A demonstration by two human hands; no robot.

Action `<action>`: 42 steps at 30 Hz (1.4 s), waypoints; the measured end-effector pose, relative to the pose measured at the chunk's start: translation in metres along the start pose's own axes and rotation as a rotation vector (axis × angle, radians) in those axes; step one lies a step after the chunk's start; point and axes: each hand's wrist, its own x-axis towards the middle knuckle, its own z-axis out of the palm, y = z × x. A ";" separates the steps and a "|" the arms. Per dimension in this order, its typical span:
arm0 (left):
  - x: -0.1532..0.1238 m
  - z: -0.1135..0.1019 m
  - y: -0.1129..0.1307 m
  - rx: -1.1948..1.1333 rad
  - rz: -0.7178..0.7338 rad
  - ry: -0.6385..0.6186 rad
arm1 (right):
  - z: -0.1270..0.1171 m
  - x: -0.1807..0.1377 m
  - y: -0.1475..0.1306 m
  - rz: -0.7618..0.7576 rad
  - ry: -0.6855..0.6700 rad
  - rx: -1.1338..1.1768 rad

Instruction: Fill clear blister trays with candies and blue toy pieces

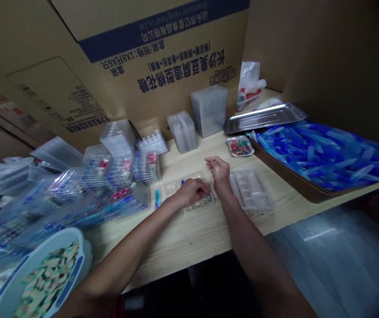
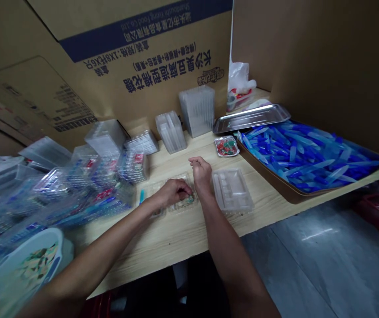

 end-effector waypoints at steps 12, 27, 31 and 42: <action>-0.023 0.007 0.000 -0.392 -0.069 0.133 | -0.001 0.004 0.004 0.002 -0.006 -0.011; -0.019 0.003 0.030 -0.153 -0.324 0.032 | -0.001 0.008 0.013 0.043 -0.046 -0.059; -0.017 0.008 0.031 0.148 -0.182 0.024 | -0.001 0.007 0.013 0.042 -0.052 -0.054; -0.017 0.008 0.015 -0.141 -0.281 0.096 | 0.001 0.006 0.012 0.058 -0.054 -0.036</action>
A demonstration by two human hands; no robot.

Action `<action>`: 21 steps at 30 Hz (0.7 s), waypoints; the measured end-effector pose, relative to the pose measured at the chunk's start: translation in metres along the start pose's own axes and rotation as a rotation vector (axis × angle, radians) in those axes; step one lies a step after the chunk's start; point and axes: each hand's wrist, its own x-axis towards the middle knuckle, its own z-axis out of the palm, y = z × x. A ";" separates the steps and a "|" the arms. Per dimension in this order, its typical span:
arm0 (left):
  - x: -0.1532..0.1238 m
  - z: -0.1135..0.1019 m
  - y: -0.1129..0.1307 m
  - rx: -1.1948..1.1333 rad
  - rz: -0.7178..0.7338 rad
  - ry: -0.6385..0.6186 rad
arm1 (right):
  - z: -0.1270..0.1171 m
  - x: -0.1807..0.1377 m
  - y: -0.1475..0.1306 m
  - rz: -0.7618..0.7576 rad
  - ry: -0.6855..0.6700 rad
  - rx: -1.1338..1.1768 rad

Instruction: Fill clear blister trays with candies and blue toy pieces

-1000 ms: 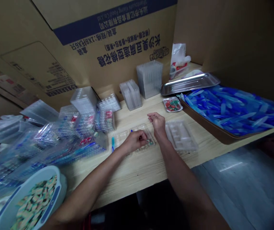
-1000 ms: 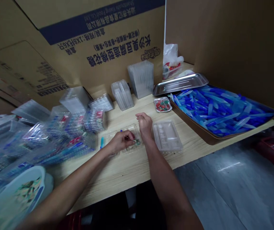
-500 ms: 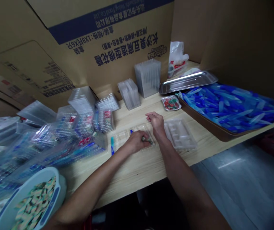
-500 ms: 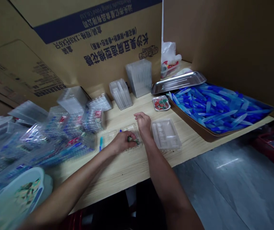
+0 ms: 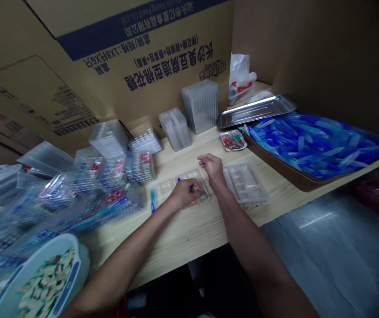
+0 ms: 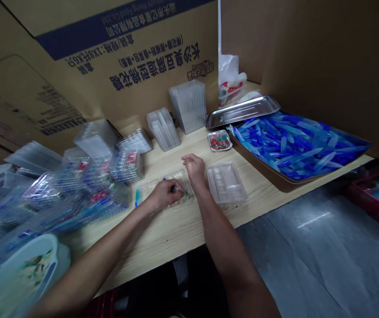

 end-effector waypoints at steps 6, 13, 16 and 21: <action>0.004 -0.013 -0.009 -0.374 -0.151 0.004 | 0.000 0.001 0.000 0.025 -0.008 0.000; -0.004 -0.013 0.009 -0.139 -0.013 -0.109 | -0.002 0.000 -0.002 0.054 -0.027 0.000; -0.003 -0.008 0.013 0.076 0.097 -0.105 | -0.002 -0.001 -0.003 0.067 -0.033 0.000; -0.005 0.001 0.009 0.281 0.272 -0.090 | -0.002 -0.002 -0.006 0.069 -0.031 0.014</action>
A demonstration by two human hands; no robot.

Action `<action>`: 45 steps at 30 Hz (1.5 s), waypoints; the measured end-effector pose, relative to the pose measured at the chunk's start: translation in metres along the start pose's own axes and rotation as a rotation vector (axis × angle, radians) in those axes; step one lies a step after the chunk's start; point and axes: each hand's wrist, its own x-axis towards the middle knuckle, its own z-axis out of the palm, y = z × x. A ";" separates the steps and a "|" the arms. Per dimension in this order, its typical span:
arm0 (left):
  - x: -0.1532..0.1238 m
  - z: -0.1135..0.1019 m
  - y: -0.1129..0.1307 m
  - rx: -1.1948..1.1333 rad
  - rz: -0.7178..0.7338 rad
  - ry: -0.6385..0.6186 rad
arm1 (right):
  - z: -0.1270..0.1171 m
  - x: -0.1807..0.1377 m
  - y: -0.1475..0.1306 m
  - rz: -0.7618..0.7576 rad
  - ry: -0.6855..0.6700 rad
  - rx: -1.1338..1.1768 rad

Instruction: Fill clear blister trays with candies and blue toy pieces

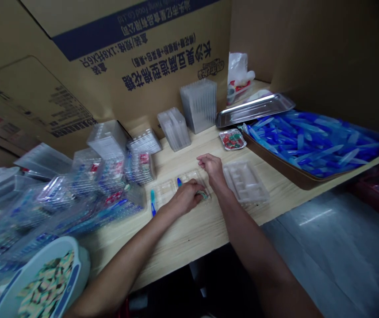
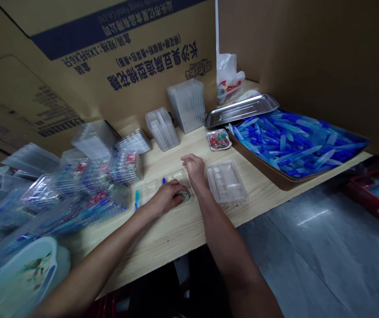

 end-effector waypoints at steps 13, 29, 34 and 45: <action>-0.004 -0.009 -0.008 -0.612 -0.371 0.059 | 0.000 0.002 0.000 0.010 0.003 -0.004; 0.003 -0.013 0.001 -0.650 -0.325 0.036 | 0.000 0.004 0.004 0.001 -0.019 -0.050; -0.003 -0.025 -0.001 -0.855 -0.453 0.070 | 0.000 0.002 0.005 0.015 -0.059 -0.074; 0.008 -0.006 0.006 -0.271 -0.245 0.008 | 0.000 0.000 0.008 0.007 -0.092 -0.117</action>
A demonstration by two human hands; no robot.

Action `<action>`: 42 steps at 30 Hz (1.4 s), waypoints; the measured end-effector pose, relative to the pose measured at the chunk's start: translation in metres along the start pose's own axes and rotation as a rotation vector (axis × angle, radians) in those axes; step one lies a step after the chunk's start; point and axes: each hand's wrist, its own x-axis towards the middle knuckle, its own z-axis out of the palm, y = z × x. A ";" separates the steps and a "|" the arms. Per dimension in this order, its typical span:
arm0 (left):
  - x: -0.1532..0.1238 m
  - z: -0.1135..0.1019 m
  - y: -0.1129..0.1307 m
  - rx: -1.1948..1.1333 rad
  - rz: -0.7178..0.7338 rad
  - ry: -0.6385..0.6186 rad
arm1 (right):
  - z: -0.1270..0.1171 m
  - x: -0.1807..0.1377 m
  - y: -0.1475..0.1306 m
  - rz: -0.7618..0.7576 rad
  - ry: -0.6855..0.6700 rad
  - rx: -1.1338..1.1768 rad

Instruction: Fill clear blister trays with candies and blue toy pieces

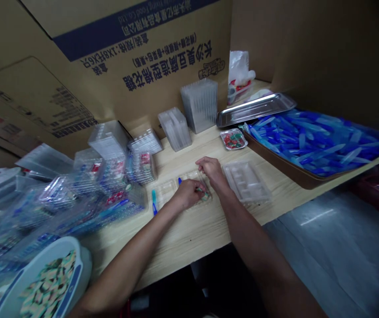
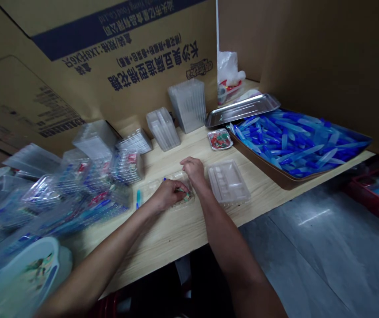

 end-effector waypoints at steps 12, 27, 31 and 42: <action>0.003 -0.004 -0.015 -0.074 0.034 0.034 | 0.000 0.001 0.001 -0.024 -0.006 -0.011; -0.002 0.000 -0.018 -0.289 -0.008 0.033 | 0.000 0.004 0.004 -0.016 -0.012 -0.048; -0.006 -0.005 -0.010 -0.542 -0.155 0.010 | 0.000 0.003 0.003 -0.016 -0.013 -0.049; -0.011 -0.001 0.007 -0.284 0.006 -0.059 | 0.000 0.004 0.005 -0.019 -0.014 -0.054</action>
